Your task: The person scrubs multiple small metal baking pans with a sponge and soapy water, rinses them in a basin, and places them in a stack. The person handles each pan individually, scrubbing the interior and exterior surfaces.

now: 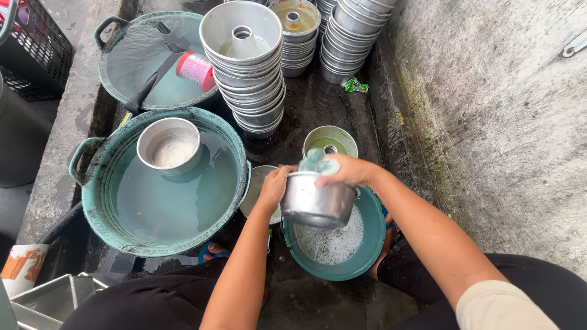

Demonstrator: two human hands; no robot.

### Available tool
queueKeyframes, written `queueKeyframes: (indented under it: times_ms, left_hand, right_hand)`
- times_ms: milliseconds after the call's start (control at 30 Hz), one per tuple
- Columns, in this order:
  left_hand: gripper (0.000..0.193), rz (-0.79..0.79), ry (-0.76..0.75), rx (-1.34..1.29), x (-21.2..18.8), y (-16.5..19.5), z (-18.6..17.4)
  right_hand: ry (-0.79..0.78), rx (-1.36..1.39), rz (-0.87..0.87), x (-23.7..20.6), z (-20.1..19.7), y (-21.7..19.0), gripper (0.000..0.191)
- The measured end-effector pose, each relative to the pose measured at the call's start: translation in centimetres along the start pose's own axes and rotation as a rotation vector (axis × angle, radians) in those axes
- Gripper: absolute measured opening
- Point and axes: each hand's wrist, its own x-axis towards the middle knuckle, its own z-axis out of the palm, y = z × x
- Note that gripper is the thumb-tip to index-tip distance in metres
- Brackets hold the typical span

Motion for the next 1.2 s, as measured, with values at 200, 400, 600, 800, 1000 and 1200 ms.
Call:
queueKeyframes:
  times_ms: [200,400,600,800,1000,1200]
  left_hand:
    - [0.041,0.15,0.062,0.199,-0.8,1.6,2.2]
    - [0.028,0.507,0.314,0.239,-0.6,1.6,5.7]
    - [0.033,0.464,-0.057,0.474,-1.6,4.0,4.6]
    - [0.037,-0.068,0.114,-0.893,-0.3,5.7,2.0]
    - [0.039,0.04,0.306,-1.166,-0.5,1.9,6.6]
    - [0.039,0.116,0.121,-0.475,-2.6,0.5,8.1]
  right_hand:
    - [0.736,-0.536,-0.614,-0.9,2.1,-1.5,0.044]
    - [1.192,-0.834,-0.837,1.0,7.7,0.6,0.031]
    - [1.04,-0.153,-0.468,1.4,0.9,0.4,0.041]
    - [0.742,0.853,-0.698,0.2,0.8,1.5,0.028]
    - [1.48,-0.578,-0.64,1.7,8.6,0.8,0.021]
    - [1.041,-0.231,-0.416,1.8,6.1,-1.0,0.021]
